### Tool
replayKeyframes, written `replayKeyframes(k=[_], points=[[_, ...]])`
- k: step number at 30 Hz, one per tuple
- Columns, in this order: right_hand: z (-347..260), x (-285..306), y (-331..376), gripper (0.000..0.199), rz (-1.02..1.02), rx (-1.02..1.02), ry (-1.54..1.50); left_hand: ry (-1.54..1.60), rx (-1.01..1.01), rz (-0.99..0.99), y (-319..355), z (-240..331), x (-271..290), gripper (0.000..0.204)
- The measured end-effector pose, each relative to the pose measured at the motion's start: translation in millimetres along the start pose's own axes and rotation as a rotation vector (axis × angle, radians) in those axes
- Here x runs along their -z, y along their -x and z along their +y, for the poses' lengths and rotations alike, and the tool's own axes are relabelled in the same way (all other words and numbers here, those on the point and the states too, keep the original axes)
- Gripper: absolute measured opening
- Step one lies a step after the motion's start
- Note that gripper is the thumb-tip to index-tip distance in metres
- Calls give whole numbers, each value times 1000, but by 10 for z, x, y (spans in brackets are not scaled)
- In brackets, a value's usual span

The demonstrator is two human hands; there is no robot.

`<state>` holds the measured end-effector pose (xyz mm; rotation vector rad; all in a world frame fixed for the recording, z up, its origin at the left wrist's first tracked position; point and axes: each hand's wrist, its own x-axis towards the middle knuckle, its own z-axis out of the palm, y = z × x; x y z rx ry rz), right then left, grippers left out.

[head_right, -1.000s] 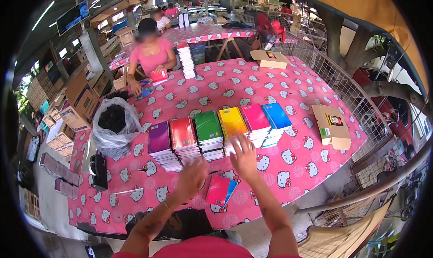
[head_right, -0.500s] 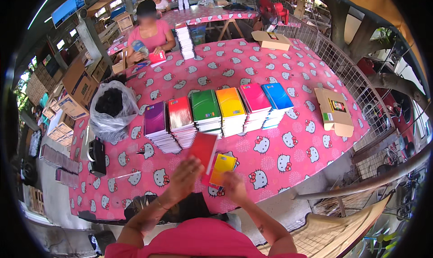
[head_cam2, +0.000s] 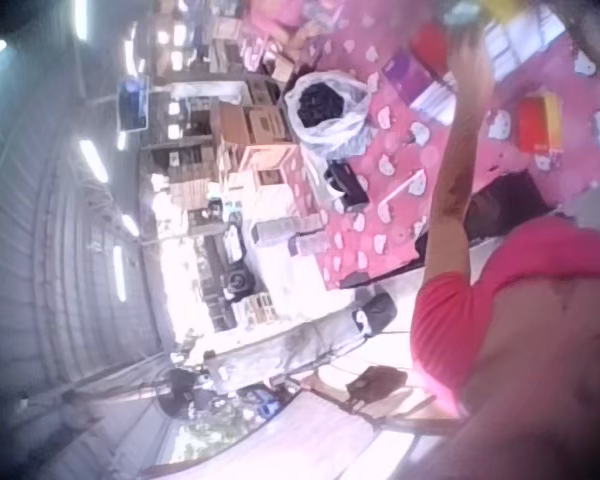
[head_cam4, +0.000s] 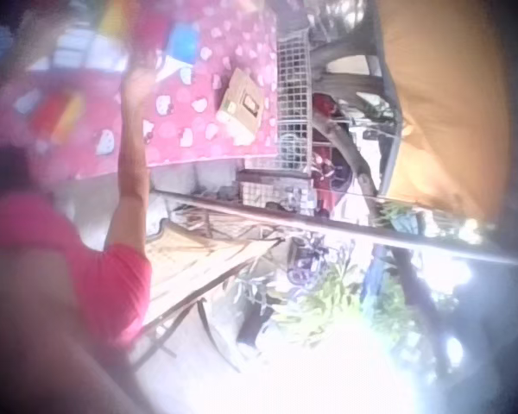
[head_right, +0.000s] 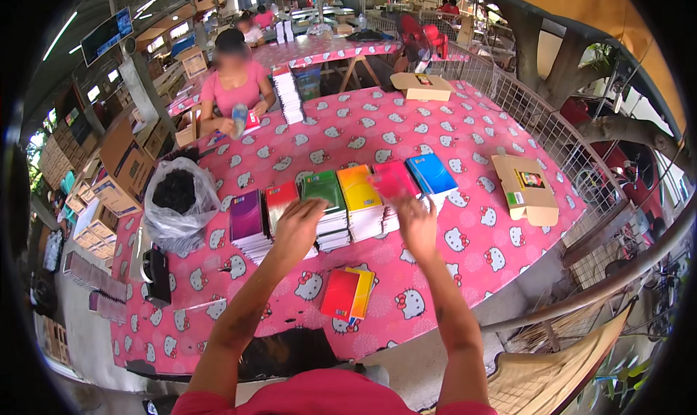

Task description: The person organizes stacks of colorful books on a table and then individually wraps each book in plastic film, using a tape dispenser to secure the packaging.

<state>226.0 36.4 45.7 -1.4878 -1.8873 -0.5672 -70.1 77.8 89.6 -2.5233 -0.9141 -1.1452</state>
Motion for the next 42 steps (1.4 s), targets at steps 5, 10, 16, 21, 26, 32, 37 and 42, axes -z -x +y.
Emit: replayKeyframes(k=[5, 10, 16, 21, 26, 32, 37, 42], points=[[-1215, 238, 1348, 29, -309, 167, -210, 175, 363, -38, -246, 652, 1059, 36], [-1030, -71, 1507, 36, -356, -271, -738, 157, -52, -288, 308, 837, 559, 39], [443, 101, 134, 78, -46, -290, 119, 229, -125, -347, 1831, 987, -165, 41], [1194, 36, 27, 42, -117, -213, 144, 99, 129, -105, 200, 744, -133, 47], [947, 95, 8, 36, -29, -186, 60, -152, 25, -70, 110, -54, -448, 51], [-198, 668, 253, 21, 159, -147, -140, 105, 240, -15, -336, 415, 842, 26], [-1376, 205, 1519, 29, -292, -66, -435, 164, 335, -483, -219, 718, 729, 37], [-1025, 47, 1220, 24, -236, -715, -870, 182, 499, -615, 981, 888, -477, 56]])
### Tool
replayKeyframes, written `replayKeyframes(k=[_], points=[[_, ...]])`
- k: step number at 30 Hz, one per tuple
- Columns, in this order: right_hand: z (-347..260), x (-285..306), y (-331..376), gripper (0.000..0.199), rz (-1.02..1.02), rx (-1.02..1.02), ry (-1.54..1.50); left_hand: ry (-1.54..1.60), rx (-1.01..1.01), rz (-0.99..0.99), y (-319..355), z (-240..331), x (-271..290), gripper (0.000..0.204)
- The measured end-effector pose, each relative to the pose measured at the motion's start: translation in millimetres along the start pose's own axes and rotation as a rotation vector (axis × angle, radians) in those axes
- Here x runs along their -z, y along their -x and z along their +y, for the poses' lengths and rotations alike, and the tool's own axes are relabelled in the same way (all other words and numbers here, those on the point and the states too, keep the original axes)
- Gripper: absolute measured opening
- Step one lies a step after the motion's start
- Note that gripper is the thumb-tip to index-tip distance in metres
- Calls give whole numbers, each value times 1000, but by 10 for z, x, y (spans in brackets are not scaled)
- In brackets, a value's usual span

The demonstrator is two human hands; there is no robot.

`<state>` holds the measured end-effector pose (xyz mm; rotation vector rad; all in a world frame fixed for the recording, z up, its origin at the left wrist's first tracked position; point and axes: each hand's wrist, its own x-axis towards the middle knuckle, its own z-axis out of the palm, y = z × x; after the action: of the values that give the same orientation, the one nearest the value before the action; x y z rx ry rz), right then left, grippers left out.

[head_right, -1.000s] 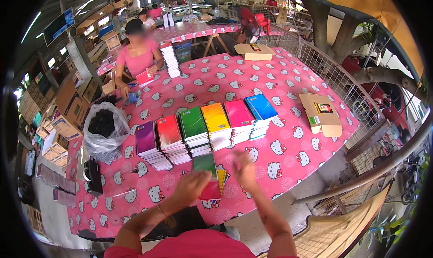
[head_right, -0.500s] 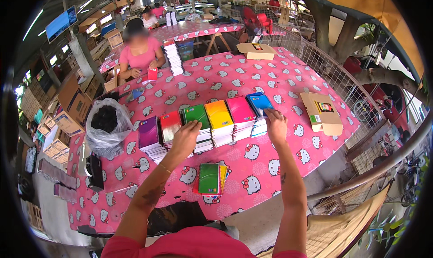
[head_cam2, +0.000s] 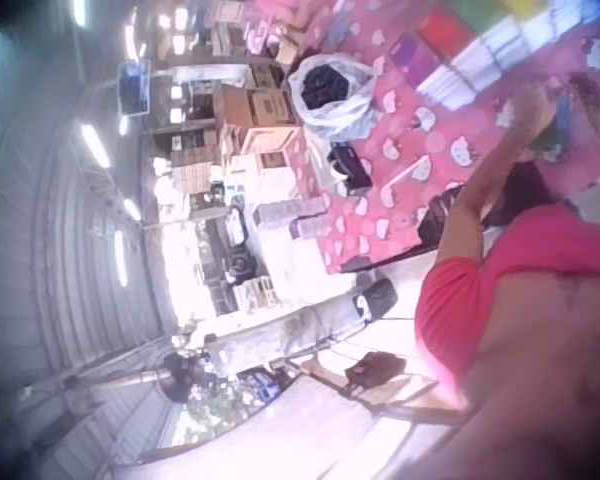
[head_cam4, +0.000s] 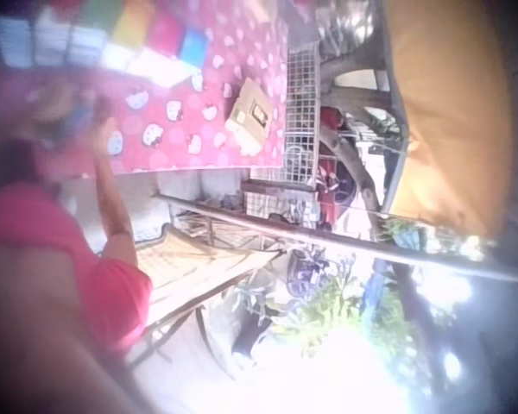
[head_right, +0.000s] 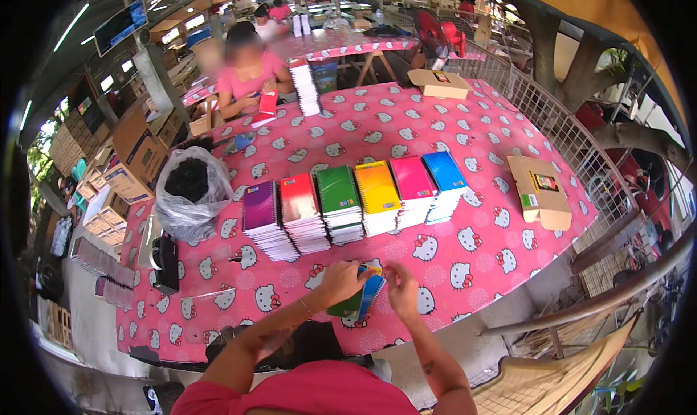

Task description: The person organizes stacks of colorful books on a table and then individually wraps each book in plastic film, using a tape dispenser to secure the packaging.

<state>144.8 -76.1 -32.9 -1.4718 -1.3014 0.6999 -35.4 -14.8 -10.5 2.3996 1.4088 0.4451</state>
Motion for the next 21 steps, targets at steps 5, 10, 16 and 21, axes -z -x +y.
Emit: replayKeyframes(k=[5, 10, 16, 21], points=[[-362, 119, -346, 48, 51, 359, 363, 59, -159, 504, 56, -184, 837, 49], [-658, -61, -1051, 78, 73, 614, 736, -480, -106, 582, 305, -1104, 1561, 42], [-1087, -439, -1109, 74, -115, 474, 365, -284, -176, 579, 440, -959, 1641, 37], [-1343, -724, -719, 58, -254, -238, -925, -265, -547, 424, 554, -221, 1586, 44]])
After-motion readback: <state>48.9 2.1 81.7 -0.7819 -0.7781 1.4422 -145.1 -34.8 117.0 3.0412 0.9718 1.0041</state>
